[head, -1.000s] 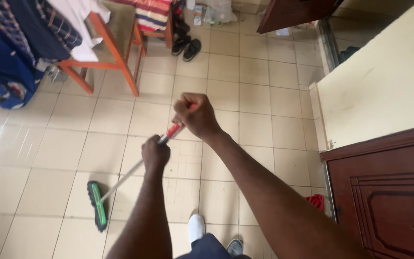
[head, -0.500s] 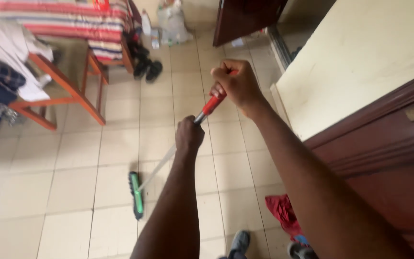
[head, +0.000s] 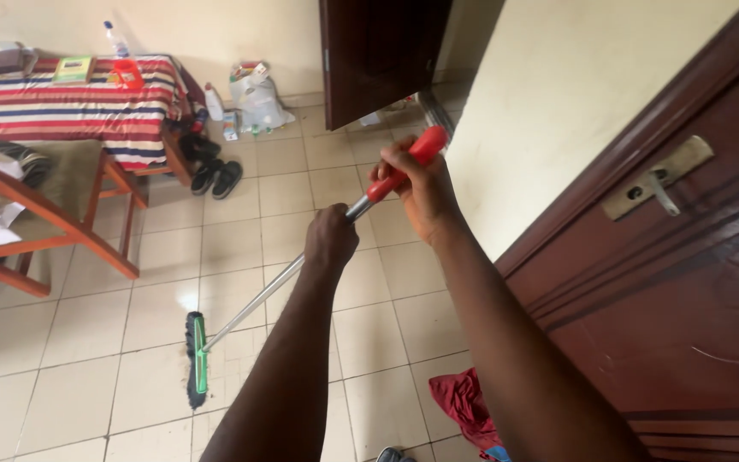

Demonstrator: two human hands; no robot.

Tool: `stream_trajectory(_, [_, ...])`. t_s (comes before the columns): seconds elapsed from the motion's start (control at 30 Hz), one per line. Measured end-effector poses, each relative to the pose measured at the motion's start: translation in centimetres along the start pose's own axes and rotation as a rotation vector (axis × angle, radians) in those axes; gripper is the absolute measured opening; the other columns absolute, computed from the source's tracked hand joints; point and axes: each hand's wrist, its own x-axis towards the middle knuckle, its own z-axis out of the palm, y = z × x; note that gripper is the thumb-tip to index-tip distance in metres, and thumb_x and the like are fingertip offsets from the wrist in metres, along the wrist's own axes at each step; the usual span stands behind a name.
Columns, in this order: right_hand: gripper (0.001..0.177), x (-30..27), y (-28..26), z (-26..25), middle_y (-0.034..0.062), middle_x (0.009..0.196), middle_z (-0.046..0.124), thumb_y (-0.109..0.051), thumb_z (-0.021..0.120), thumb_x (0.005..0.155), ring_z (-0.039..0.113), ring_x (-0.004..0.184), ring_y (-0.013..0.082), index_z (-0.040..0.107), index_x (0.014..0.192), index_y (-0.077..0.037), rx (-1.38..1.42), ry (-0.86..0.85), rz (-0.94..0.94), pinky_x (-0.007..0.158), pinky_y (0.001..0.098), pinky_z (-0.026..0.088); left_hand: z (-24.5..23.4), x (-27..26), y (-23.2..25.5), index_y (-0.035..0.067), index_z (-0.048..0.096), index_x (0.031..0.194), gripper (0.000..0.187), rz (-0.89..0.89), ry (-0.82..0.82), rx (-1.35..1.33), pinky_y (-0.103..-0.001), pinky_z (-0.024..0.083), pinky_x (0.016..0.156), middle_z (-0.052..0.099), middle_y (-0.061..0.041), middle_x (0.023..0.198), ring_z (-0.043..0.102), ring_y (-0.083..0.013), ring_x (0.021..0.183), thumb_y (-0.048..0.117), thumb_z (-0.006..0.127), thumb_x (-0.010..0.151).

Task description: Folded clothes and put them in the closet, swept the tiled floor with a broom, and moved a spray bottle to a desk.

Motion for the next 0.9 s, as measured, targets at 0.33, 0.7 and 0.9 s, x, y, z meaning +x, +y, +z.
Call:
stream_trajectory(0.33, [0.017,-1.8,-0.4,-8.9,0.0073,0.08,0.065,-0.021,0.072,0.093,0.066,0.086,0.0214,0.06,0.091,-0.009,0.132,0.147,0.009,0.096,0.0429,0.054,6.9,1.1,8.6,0.003,0.067,0.085,0.008,0.057,-0.175,0.002,-0.055,0.053,0.078,0.069,-0.023,0.085,0.065,-0.0453,0.085,0.006,0.061,0.089])
stream_trajectory(0.7, [0.027,1.7,-1.9,-16.5,-0.0003,0.07,0.049,-0.011,0.072,0.09,0.049,0.069,0.013,0.052,0.072,-0.013,0.314,0.337,-0.138,0.076,0.035,0.045,16.4,6.4,12.5,0.003,0.067,0.084,0.007,0.164,-0.278,-0.082,-0.056,0.052,0.078,0.069,-0.024,0.084,0.065,-0.0459,0.086,0.007,0.062,0.087])
stream_trajectory(0.9, [0.029,7.0,-2.4,-21.2,0.0,0.067,0.049,-0.01,0.072,0.09,0.048,0.067,0.013,0.052,0.07,-0.012,0.295,0.35,-0.179,0.075,0.0341,0.043,19.7,12.3,14.9,0.003,0.067,0.084,0.011,0.197,-0.35,-0.111,-0.055,0.054,0.078,0.07,-0.025,0.085,0.067,-0.0461,0.085,0.01,0.061,0.089])
